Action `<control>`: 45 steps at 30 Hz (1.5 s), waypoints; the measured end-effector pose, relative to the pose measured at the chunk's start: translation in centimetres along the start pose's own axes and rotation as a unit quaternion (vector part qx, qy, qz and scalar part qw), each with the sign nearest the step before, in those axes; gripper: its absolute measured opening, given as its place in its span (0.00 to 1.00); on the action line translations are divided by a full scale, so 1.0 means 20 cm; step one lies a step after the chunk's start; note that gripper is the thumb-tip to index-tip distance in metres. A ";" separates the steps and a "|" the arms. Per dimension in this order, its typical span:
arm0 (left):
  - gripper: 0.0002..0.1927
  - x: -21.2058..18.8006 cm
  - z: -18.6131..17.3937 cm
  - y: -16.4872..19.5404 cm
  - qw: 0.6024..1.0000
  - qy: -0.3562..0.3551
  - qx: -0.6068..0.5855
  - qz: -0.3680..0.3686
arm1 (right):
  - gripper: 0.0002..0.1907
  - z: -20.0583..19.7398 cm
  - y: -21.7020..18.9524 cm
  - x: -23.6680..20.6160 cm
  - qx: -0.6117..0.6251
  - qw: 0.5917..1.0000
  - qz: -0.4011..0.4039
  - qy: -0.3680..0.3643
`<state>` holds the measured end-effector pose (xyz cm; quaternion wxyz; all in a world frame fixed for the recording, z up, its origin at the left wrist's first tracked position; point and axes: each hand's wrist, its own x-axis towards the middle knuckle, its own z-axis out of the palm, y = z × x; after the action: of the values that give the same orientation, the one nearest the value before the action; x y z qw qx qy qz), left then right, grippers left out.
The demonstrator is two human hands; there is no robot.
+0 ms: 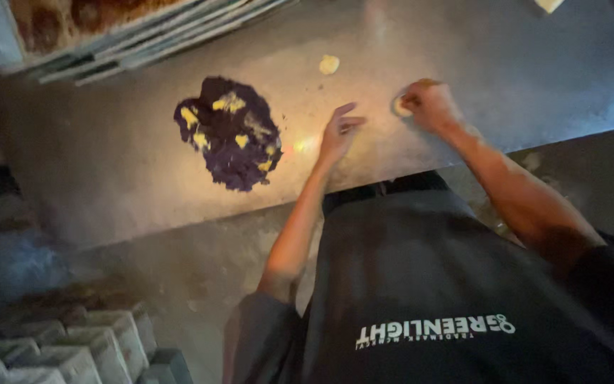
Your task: The person pinches small pieces from a large dark dough mass on a metal worktable, rolls each piece between the palms into a round ball, and sets the balls aside. The person then carries a tray holding rows of formed dough balls across the production area and returns to continue portioning more pieces.
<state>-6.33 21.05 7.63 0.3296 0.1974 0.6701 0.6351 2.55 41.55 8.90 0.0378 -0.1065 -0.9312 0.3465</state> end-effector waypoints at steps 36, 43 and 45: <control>0.16 -0.06 0.11 -0.03 0.932 0.018 0.343 0.113 | 0.06 -0.25 0.25 -0.01 -0.114 0.987 -0.098 0.047; 0.32 -0.07 0.02 0.05 0.890 0.010 0.394 0.230 | 0.06 -0.09 0.13 -0.07 0.019 0.999 0.001 0.036; 0.36 -0.02 0.08 0.07 0.903 0.044 0.324 0.280 | 0.06 -0.05 0.14 -0.07 0.156 0.984 0.073 0.048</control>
<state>-5.16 22.12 9.21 0.0262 0.4443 0.7701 0.4569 4.61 43.96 7.91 0.0731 -0.1840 -0.8525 0.4837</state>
